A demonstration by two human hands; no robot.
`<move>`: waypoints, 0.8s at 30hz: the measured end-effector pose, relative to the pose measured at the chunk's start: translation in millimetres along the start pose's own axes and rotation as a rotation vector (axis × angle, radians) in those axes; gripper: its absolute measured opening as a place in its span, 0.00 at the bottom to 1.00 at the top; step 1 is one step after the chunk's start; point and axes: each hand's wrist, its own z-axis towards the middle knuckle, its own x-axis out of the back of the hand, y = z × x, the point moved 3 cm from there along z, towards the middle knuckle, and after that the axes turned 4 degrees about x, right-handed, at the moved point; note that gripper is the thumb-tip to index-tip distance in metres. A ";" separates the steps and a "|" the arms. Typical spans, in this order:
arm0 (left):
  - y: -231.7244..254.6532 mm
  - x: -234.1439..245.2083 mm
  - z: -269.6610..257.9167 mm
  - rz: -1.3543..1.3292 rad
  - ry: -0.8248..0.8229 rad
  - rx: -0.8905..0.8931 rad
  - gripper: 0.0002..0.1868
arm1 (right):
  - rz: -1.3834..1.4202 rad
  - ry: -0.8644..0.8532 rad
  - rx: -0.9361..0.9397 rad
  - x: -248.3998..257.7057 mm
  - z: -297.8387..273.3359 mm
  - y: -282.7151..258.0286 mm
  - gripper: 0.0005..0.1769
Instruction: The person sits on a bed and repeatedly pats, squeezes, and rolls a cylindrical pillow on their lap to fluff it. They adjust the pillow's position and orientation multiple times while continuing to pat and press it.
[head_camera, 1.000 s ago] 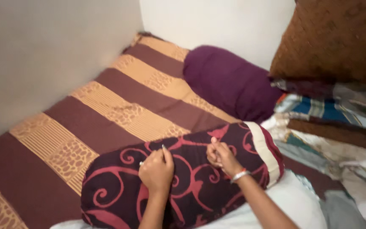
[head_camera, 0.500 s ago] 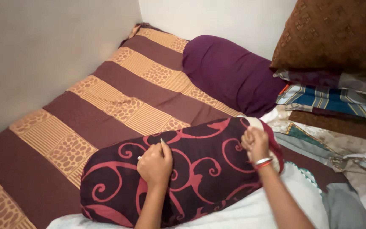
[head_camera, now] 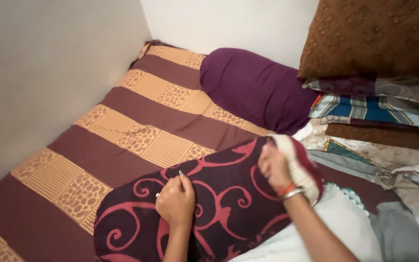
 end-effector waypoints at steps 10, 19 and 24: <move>0.6 -2.3 3.9 -0.022 0.040 0.003 0.18 | -0.443 -0.643 0.596 -102.4 -55.3 -42.0 0.23; 7.3 9.1 8.2 -0.096 0.026 -0.014 0.18 | -0.605 -0.316 0.251 4.9 -13.7 166.1 0.18; 44.6 66.8 65.4 -0.539 -0.186 0.176 0.18 | -0.812 -0.303 0.294 9.3 -2.6 170.8 0.16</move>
